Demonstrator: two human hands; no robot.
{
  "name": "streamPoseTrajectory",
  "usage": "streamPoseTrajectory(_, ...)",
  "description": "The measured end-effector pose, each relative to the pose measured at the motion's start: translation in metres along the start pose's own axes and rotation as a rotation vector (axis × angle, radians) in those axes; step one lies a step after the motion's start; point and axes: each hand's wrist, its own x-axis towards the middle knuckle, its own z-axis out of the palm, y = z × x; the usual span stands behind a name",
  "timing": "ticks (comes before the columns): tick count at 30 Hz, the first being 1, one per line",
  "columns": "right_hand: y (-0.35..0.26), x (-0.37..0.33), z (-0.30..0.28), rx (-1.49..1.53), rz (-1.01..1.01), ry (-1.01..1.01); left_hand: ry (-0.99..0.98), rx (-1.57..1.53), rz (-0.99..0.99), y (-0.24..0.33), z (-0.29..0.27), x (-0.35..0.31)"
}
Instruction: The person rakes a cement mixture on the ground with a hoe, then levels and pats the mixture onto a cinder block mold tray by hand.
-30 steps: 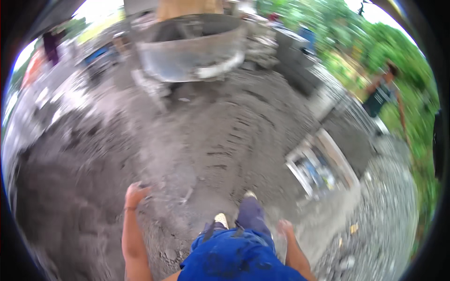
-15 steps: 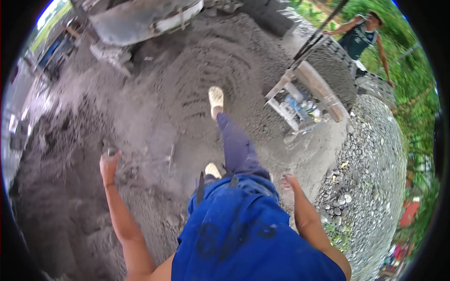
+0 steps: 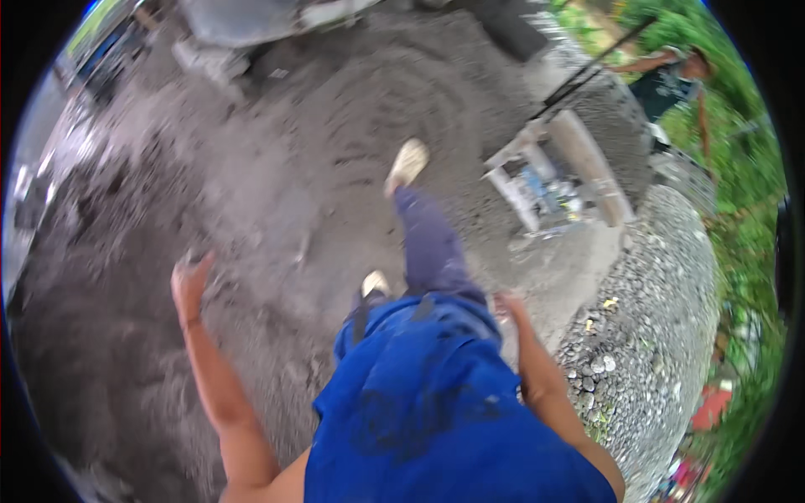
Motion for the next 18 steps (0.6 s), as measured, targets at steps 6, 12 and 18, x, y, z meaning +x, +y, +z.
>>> streamPoseTrajectory(6,-0.001,-0.024,0.03,-0.057,-0.023,0.043,-0.07,0.089,-0.252,0.008,0.0,-0.001)
streamPoseTrajectory(12,0.006,-0.042,0.028,-0.037,-0.024,0.086,-0.055,0.039,-0.321,0.04,-0.007,0.01)
streamPoseTrajectory(18,0.023,-0.041,0.041,0.035,0.043,0.037,0.022,0.074,-0.286,0.055,-0.001,0.023)
